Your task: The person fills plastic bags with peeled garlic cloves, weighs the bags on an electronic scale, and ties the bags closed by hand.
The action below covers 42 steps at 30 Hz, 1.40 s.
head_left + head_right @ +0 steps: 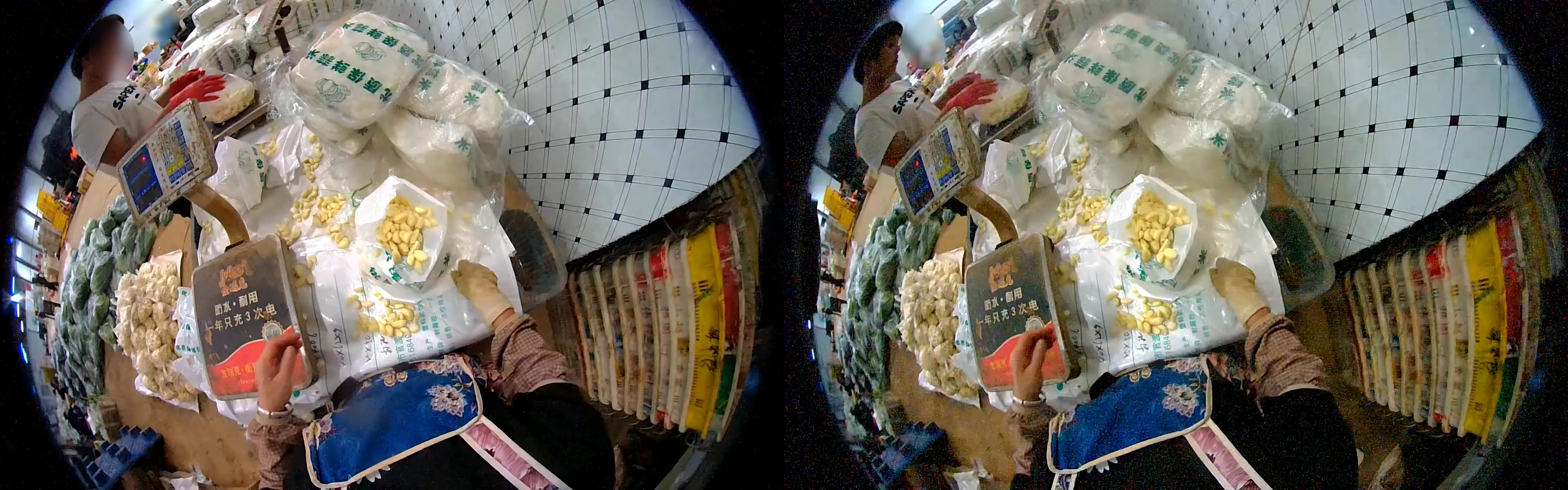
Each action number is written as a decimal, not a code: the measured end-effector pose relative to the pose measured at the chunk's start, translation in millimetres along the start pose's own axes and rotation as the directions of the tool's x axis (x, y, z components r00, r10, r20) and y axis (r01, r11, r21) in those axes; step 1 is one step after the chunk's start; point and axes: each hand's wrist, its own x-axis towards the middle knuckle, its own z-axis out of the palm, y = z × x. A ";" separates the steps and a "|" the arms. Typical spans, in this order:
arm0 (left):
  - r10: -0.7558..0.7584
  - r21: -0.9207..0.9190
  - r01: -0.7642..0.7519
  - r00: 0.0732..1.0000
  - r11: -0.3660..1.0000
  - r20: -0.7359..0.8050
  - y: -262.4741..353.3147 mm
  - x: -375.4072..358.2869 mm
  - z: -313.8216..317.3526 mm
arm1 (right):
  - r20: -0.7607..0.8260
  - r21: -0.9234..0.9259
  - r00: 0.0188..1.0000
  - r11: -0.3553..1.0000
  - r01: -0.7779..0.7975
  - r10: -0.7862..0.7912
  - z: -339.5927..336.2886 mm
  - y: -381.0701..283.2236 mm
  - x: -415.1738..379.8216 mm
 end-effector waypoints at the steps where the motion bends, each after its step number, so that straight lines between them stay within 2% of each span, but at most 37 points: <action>1: -0.016 0.009 0.015 0.999 1.000 0.044 -2.4 1.8 9.0 | 0.010 0.053 1.000 0.998 0.026 -0.026 2.1 4.2 1.2; 2: -0.027 0.086 0.018 0.995 0.996 0.098 -9.1 2.6 15.2 | 0.018 0.054 0.999 0.998 0.033 -0.034 -5.9 3.1 -7.5; 4: -0.065 0.127 0.041 0.979 0.991 0.195 -25.5 1.6 28.5 | 0.031 0.163 1.000 0.987 -0.001 -0.004 -31.4 2.8 -29.6; 6: -0.150 0.163 0.104 0.941 0.981 0.302 -36.6 3.8 43.1 | -0.205 0.074 0.961 0.976 0.203 -0.185 -41.6 6.4 -54.3; 7: -0.191 0.149 0.146 0.915 0.978 0.355 -42.6 5.0 51.3 | -0.205 0.076 0.960 0.975 0.210 -0.191 -44.2 2.9 -57.7; 8: -0.347 0.149 0.313 0.834 0.938 0.428 -49.8 11.7 59.0 | -0.307 0.150 0.897 0.914 0.376 -0.319 -44.4 -3.8 -60.9; 9: -0.350 0.151 0.316 0.836 0.937 0.423 -55.8 17.1 67.9 | -0.414 0.204 0.807 0.821 0.534 -0.422 -43.9 -11.1 -64.0; 10: -0.424 0.086 0.440 0.769 0.894 0.478 -61.2 23.7 78.2 | -0.414 0.203 0.803 0.816 0.540 -0.428 -48.0 -20.8 -59.9; 11: -0.479 0.025 0.554 0.695 0.832 0.536 -65.5 31.4 88.4 | -0.486 0.162 0.746 0.792 0.589 -0.455 -57.4 -34.5 -48.6; 12: -0.508 0.003 0.600 0.675 0.800 0.535 -68.2 38.1 98.4 | -0.552 0.117 0.682 0.765 0.633 -0.479 -67.1 -48.3 -38.0; 13: -0.537 -0.018 0.645 0.652 0.764 0.535 -72.5 43.4 107.1 | -0.554 0.118 0.676 0.759 0.641 -0.485 -76.2 -61.2 -30.5; 15: -0.529 -0.053 0.650 0.661 0.758 0.533 -90.9 54.6 121.2 | -0.589 -0.002 0.527 0.653 0.757 -0.613 -89.7 -84.3 -20.2; 17: -0.553 -0.162 0.693 0.675 0.703 0.488 -102.1 65.3 133.5 | -0.552 -0.058 0.498 0.627 0.777 -0.669 -81.9 -100.3 -14.3; 18: -0.555 -0.237 0.694 0.698 0.680 0.452 -110.5 69.8 141.2 | -0.482 -0.095 0.544 0.658 0.747 -0.687 -78.4 -107.6 -19.0; 20: -0.582 -0.228 0.703 0.695 0.674 0.422 -110.1 78.6 150.7 | -0.332 -0.183 0.631 0.705 0.686 -0.701 -72.7 -117.1 -26.2; 24: -0.628 -0.277 0.735 0.675 0.620 0.387 -111.2 87.4 157.7 | -0.330 -0.177 0.623 0.695 0.697 -0.709 -75.1 -109.4 -18.2; 26: -0.643 -0.318 0.751 0.660 0.579 0.388 -111.0 88.6 159.0 | -0.578 0.071 0.473 0.537 0.841 -0.665 -82.8 -92.6 -10.3; 27: -0.644 -0.348 0.708 0.705 0.615 0.295 -108.7 87.7 161.9 | -0.569 0.074 0.476 0.535 0.841 -0.670 -80.9 -80.9 -3.5; 28: -0.642 -0.372 0.663 0.741 0.650 0.198 -107.8 87.0 163.0 | -0.578 0.149 0.565 0.604 0.783 -0.589 -74.2 -67.1 2.7; 29: -0.649 -0.379 0.667 0.735 0.641 0.196 -110.1 88.3 161.9 | -0.576 0.223 0.646 0.663 0.714 -0.502 -70.3 -60.3 3.8; 30: -0.637 -0.311 0.678 0.734 0.666 0.237 -112.5 91.3 160.6 | -0.565 0.225 0.650 0.663 0.714 -0.509 -66.3 -55.7 2.7; 31: -0.625 -0.241 0.684 0.729 0.689 0.280 -112.3 93.4 159.6 | -0.432 0.413 0.748 0.627 0.661 -0.504 -65.0 -53.3 -1.6; 32: -0.632 -0.245 0.690 0.723 0.681 0.279 -111.7 94.1 159.5 | -0.283 0.583 0.816 0.585 0.563 -0.504 -63.2 -52.4 -3.8; 34: -0.637 -0.083 0.675 0.724 0.733 0.266 -109.2 94.2 161.4 | -0.232 0.660 0.835 0.550 0.512 -0.500 -47.1 -52.8 4.0; 35: -0.641 -0.083 0.680 0.719 0.728 0.268 -118.5 93.2 164.0 | -0.190 0.728 0.846 0.507 0.461 -0.498 -37.7 -53.4 8.5; 36: -0.606 -0.193 0.656 0.751 0.729 0.264 -133.6 91.3 167.4 | -0.185 0.728 0.848 0.510 0.457 -0.496 -28.4 -55.2 11.4; 37: -0.569 -0.301 0.623 0.782 0.722 0.253 -134.0 91.5 168.9 | -0.287 0.613 0.846 0.593 0.522 -0.449 -21.5 -61.0 11.9; 38: -0.570 -0.305 0.624 0.782 0.720 0.254 -134.2 92.1 169.6 | -0.390 0.482 0.823 0.671 0.564 -0.413 -16.6 -66.6 12.9; 41: -0.563 -0.359 0.603 0.796 0.713 0.219 -120.5 90.6 167.5 | -0.377 0.401 0.817 0.717 0.569 -0.437 -17.2 -94.6 16.1; 42: -0.569 -0.302 0.605 0.796 0.737 0.205 -111.9 91.0 164.0 | -0.300 0.403 0.873 0.779 0.481 -0.384 -22.8 -106.4 10.0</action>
